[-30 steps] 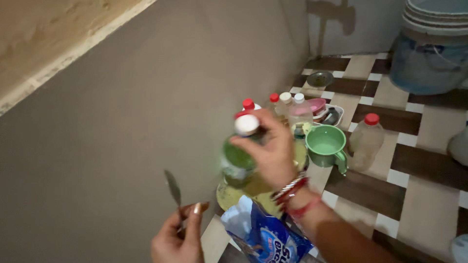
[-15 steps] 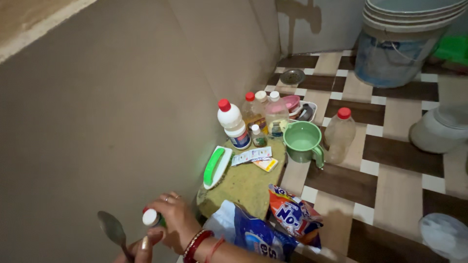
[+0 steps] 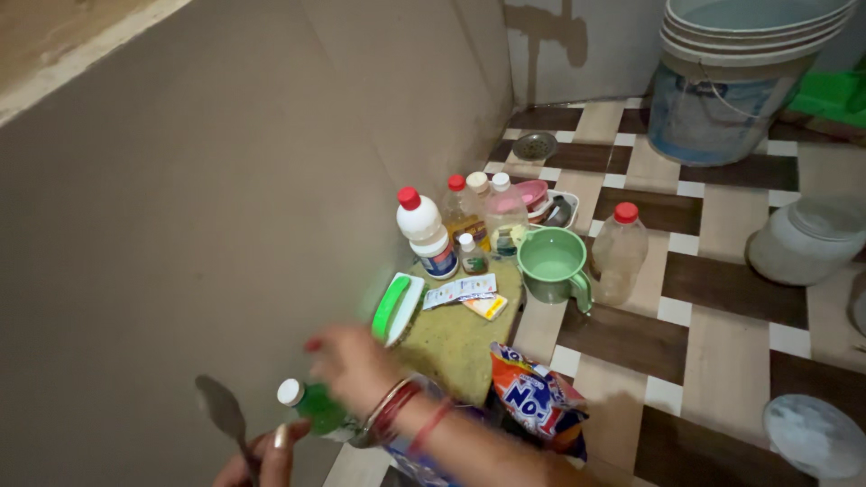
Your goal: The person organizes various household supplies on a tiled floor, moving bottles, containers, and packets into a more orderly arrangement. They handle items one at a time, repositioning them and occasionally opening or closing containers.
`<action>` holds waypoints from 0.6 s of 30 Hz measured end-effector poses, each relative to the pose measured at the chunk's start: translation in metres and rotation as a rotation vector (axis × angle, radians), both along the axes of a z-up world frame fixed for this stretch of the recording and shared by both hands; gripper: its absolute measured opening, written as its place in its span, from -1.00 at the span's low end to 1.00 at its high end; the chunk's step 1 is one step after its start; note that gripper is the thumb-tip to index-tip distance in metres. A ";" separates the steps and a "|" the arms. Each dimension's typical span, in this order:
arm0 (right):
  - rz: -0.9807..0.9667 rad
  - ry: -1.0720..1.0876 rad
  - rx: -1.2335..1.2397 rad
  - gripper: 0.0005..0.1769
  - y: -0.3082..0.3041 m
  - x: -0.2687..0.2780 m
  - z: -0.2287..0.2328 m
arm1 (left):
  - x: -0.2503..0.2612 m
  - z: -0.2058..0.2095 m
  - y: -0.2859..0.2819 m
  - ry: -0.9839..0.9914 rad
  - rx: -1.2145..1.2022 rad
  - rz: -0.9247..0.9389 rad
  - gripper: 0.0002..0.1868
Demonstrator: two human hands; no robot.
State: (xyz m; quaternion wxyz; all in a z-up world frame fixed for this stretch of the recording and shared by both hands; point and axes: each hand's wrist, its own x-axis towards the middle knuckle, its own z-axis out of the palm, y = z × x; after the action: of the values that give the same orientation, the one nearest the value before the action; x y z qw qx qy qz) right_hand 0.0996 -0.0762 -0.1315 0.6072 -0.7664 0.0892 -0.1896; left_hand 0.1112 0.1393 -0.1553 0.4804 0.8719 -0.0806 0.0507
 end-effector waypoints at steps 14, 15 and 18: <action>-0.952 0.576 -0.719 -0.57 -0.369 -0.162 -0.034 | -0.033 0.064 -0.069 -0.109 -0.281 -0.149 -0.76; -0.953 0.550 -0.698 -0.52 -0.370 -0.167 -0.040 | -0.039 0.065 -0.076 -0.097 -0.327 -0.157 -0.77; -0.953 0.464 -0.655 -0.40 -0.371 -0.173 -0.053 | -0.054 0.069 -0.098 -0.082 -0.344 -0.131 -0.78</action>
State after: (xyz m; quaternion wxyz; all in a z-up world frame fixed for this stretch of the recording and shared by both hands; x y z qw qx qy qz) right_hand -0.0735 -0.4475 -0.1848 0.1542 -0.8099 0.4885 -0.2857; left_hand 0.0576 0.0414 -0.0860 0.6210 0.7670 -0.1467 0.0680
